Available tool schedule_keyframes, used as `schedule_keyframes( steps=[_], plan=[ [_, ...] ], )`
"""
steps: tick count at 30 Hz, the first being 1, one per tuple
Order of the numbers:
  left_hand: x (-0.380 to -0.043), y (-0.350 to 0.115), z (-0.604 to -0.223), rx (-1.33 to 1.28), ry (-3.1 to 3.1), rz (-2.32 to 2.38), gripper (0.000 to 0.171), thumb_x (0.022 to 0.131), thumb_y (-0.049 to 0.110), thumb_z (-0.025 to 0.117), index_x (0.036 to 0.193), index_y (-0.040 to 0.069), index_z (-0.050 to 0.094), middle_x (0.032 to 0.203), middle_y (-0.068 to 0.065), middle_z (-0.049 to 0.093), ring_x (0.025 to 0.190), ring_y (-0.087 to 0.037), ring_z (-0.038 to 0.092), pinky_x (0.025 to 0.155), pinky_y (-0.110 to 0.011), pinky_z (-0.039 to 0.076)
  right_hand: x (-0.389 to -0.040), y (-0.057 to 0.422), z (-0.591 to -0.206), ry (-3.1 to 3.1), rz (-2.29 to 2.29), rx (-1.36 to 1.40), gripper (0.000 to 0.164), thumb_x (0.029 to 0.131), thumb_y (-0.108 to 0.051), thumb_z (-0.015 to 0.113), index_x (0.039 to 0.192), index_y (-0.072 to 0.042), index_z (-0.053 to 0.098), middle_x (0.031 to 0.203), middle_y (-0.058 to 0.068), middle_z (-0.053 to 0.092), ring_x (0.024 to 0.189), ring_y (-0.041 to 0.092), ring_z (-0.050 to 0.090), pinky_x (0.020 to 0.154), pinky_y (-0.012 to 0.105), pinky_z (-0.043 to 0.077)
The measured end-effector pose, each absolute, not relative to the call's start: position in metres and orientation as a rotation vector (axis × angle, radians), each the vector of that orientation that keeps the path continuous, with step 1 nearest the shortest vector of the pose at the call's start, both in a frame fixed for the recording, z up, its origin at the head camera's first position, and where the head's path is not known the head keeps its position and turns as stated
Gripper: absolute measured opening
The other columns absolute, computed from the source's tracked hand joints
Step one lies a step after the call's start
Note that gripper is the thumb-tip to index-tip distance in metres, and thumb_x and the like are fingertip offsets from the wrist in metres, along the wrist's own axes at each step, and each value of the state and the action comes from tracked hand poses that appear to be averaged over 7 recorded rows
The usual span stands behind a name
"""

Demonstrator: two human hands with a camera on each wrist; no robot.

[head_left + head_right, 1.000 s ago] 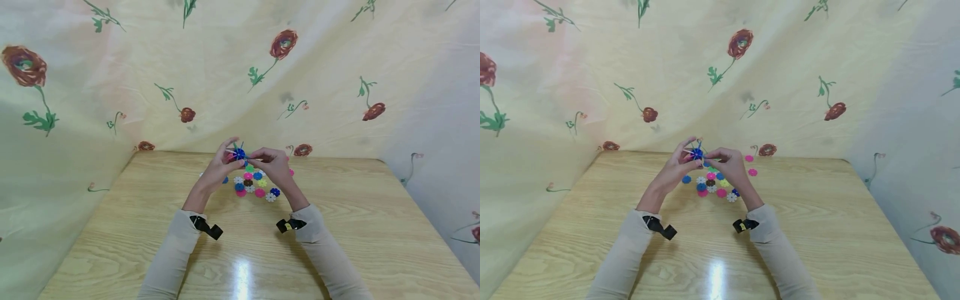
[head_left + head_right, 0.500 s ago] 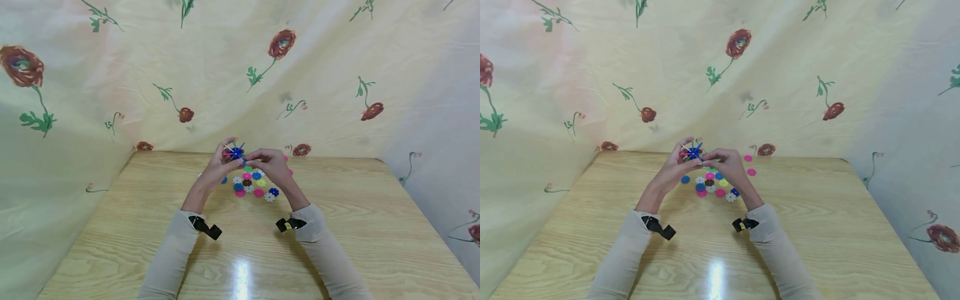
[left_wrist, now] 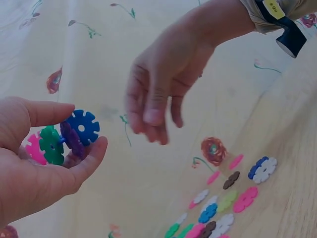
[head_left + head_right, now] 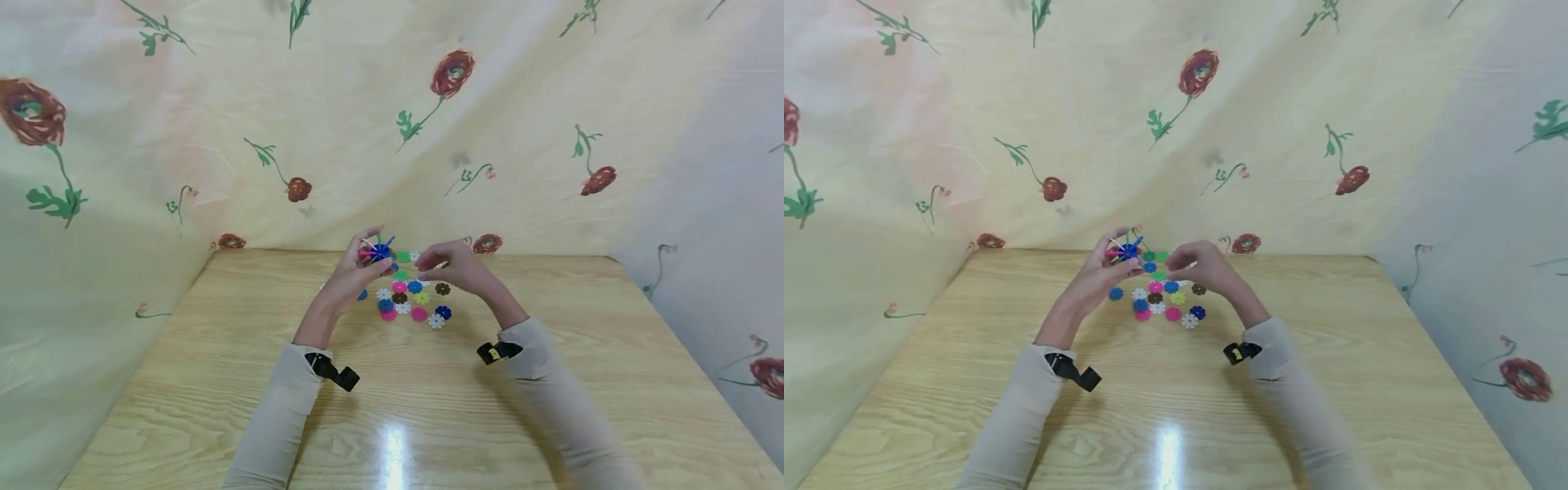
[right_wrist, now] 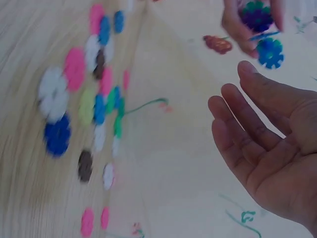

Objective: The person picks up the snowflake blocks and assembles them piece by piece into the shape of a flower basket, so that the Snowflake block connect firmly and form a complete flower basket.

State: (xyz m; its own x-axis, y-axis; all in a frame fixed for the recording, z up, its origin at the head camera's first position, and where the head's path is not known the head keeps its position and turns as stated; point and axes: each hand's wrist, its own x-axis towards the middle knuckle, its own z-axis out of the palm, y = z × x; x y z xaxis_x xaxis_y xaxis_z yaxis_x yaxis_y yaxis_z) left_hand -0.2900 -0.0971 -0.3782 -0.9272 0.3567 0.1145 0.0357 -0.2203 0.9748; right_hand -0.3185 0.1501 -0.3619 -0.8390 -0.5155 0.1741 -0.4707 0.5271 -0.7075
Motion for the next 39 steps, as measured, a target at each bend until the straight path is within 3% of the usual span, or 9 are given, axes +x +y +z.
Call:
schedule_keyframes(
  steps=[4, 11, 18, 24, 31, 39],
  plan=[
    [-0.290, -0.099, -0.378, 0.444, 1.822, 2.266, 0.062, 0.101, 0.005, 0.061, 0.151, 0.030, 0.035, 0.131, -0.019, 0.048, 0.104, -0.019, 0.067, 0.114, -0.049, 0.045, -0.323, 0.170, -0.370, 2.638, -1.062, -0.864, 0.016, 0.090, -0.007, 0.077, 0.106, -0.003, 0.075, 0.102, 0.014, 0.075, 0.092, 0.023, 0.070, 0.080, 0.036, 0.061],
    [-0.289, -0.102, -0.378, 0.432, 1.838, 2.258, 0.061, 0.100, 0.005, 0.063, 0.149, 0.032, 0.038, 0.124, -0.010, 0.048, 0.105, -0.023, 0.067, 0.107, -0.035, 0.051, -0.332, 0.195, -0.398, 2.538, -0.861, -0.955, 0.023, 0.087, -0.001, 0.078, 0.110, 0.003, 0.075, 0.107, 0.019, 0.075, 0.093, 0.026, 0.069, 0.084, 0.033, 0.059],
    [-0.288, -0.103, -0.378, 0.449, 1.835, 2.255, 0.061, 0.100, 0.003, 0.062, 0.150, 0.029, 0.037, 0.121, -0.008, 0.045, 0.102, -0.020, 0.065, 0.102, -0.030, 0.053, -0.338, 0.202, -0.418, 2.484, -0.776, -0.925, 0.028, 0.086, -0.004, 0.080, 0.114, -0.004, 0.076, 0.109, 0.012, 0.075, 0.096, 0.025, 0.066, 0.086, 0.034, 0.056],
    [-0.287, -0.104, -0.378, 0.455, 1.837, 2.249, 0.062, 0.100, 0.003, 0.062, 0.151, 0.028, 0.037, 0.117, -0.007, 0.042, 0.115, -0.038, 0.060, 0.100, -0.029, 0.054, -0.336, 0.199, -0.422, 2.476, -0.737, -0.972, 0.028, 0.085, -0.003, 0.080, 0.112, -0.005, 0.077, 0.101, 0.010, 0.069, 0.087, 0.019, 0.057, 0.080, 0.029, 0.050],
    [-0.289, -0.105, -0.379, 0.464, 1.838, 2.227, 0.064, 0.100, 0.002, 0.061, 0.152, 0.029, 0.036, 0.117, -0.008, 0.042, 0.105, -0.022, 0.065, 0.100, -0.028, 0.054, -0.338, 0.196, -0.426, 2.499, -0.709, -1.000, 0.022, 0.083, -0.003, 0.082, 0.104, -0.003, 0.077, 0.095, 0.009, 0.068, 0.085, 0.017, 0.057, 0.076, 0.026, 0.048],
    [-0.289, -0.105, -0.380, 0.497, 1.887, 2.166, 0.066, 0.100, 0.006, 0.062, 0.154, 0.031, 0.032, 0.120, -0.008, 0.045, 0.107, -0.020, 0.061, 0.103, -0.033, 0.051, -0.337, 0.195, -0.425, 2.511, -0.751, -0.886, 0.020, 0.083, 0.000, 0.081, 0.099, -0.006, 0.070, 0.095, 0.007, 0.069, 0.087, 0.018, 0.061, 0.079, 0.030, 0.053]
  ],
)
